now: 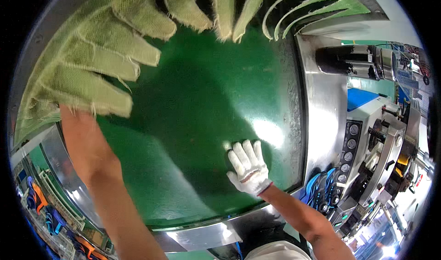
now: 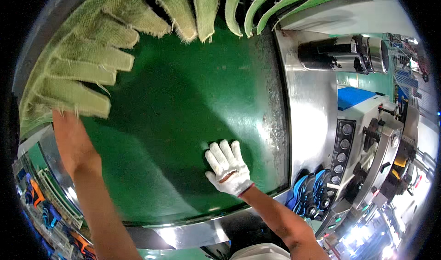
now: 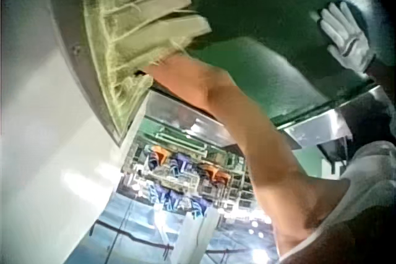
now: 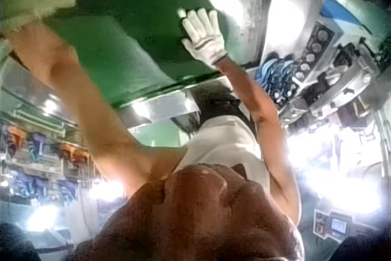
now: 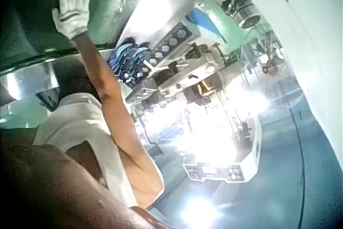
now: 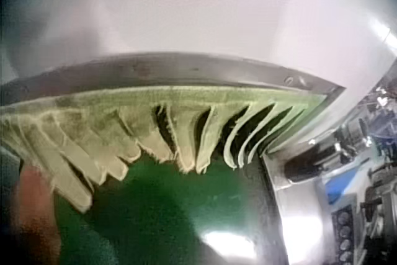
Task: The person uses an industrial lasting machine to shape blue athletic shoes, placing each shoe onto a mold for processing and then removing it to place on a conveyor belt.
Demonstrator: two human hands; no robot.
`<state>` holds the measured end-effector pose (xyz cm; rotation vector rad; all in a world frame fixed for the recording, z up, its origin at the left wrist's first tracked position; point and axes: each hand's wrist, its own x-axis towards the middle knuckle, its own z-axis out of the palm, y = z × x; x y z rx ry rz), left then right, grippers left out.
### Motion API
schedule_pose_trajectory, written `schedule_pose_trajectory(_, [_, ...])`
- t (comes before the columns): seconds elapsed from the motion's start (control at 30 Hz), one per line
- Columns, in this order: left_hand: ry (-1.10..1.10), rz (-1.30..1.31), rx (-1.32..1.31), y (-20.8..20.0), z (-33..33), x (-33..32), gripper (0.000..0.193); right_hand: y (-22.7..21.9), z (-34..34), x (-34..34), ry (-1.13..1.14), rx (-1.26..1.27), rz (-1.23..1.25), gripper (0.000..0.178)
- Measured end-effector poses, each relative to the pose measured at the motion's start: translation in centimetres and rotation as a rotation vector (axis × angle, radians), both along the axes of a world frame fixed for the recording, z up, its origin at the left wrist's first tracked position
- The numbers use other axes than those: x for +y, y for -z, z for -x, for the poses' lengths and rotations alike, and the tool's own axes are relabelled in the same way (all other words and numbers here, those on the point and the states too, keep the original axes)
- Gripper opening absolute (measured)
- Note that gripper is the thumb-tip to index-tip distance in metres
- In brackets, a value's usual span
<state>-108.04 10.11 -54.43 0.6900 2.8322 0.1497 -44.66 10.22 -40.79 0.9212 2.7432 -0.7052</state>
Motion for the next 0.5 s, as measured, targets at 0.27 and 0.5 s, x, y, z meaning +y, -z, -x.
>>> schedule_pose_trajectory(0.27, [-0.036,-0.248,0.174,-6.2,-12.5,-2.0,0.046,-0.1,-1.5,-1.5,-0.069,-0.066,-0.083,0.072])
schedule_pose_trajectory(0.5, [0.213,-0.912,-0.464,-16.9,-35.1,-11.7,0.035,-5.6,-3.2,-4.0,0.028,-0.024,0.204,0.076])
